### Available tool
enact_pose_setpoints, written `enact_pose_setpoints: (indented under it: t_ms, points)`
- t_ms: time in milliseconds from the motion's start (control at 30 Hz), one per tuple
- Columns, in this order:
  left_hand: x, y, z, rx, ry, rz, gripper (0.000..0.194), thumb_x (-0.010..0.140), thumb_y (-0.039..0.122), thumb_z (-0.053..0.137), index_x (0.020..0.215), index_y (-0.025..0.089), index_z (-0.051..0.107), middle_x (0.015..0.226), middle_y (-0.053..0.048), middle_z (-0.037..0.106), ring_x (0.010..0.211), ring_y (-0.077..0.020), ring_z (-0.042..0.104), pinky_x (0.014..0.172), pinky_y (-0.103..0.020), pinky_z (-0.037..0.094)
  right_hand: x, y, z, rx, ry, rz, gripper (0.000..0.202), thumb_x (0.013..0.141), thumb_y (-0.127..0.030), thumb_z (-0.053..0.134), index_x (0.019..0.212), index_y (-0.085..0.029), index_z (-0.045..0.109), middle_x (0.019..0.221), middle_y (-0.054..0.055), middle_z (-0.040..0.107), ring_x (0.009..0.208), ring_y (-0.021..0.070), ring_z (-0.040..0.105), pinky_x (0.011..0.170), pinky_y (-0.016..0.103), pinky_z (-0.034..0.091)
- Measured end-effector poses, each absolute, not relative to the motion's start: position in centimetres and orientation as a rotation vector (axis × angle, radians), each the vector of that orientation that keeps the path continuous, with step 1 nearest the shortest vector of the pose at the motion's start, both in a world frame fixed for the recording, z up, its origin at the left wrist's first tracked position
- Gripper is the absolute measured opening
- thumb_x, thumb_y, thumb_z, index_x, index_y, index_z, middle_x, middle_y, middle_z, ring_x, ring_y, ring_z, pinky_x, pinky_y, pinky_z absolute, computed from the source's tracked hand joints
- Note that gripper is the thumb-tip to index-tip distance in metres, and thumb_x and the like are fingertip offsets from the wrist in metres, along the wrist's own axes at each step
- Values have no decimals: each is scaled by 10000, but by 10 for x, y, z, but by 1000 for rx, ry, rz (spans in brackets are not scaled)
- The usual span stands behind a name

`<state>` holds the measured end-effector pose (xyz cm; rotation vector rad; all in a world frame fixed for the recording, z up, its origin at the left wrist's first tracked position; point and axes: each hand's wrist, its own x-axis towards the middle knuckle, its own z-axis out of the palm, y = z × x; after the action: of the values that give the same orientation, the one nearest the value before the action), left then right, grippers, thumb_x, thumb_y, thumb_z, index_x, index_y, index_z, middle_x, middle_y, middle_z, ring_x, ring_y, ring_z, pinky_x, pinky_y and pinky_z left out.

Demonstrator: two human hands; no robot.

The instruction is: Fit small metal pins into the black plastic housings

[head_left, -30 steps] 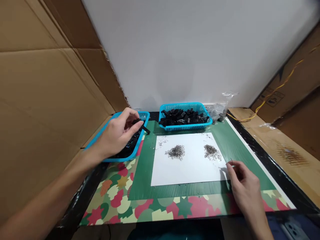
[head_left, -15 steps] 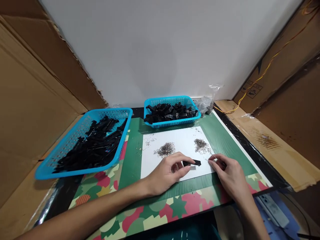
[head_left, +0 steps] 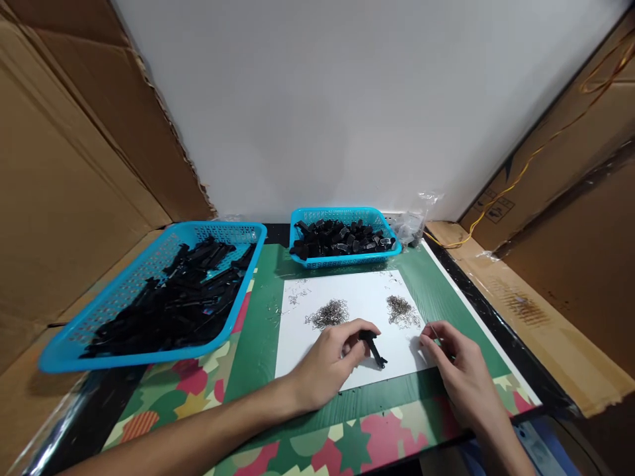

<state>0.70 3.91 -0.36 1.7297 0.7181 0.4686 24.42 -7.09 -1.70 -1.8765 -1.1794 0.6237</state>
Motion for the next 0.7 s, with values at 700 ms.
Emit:
enact_pose_setpoints:
  t_ms: [700]
  points:
    - [5,42,-3,1769,527,487,267,1071,377,551,1161,213,742,1012,-37,620,834,-162,544,754,-288,414,216,-71,-8,-1495,-1031,797,264,868,-456,833,841,-200,774,662,17,686,640,182,612,605,282,471]
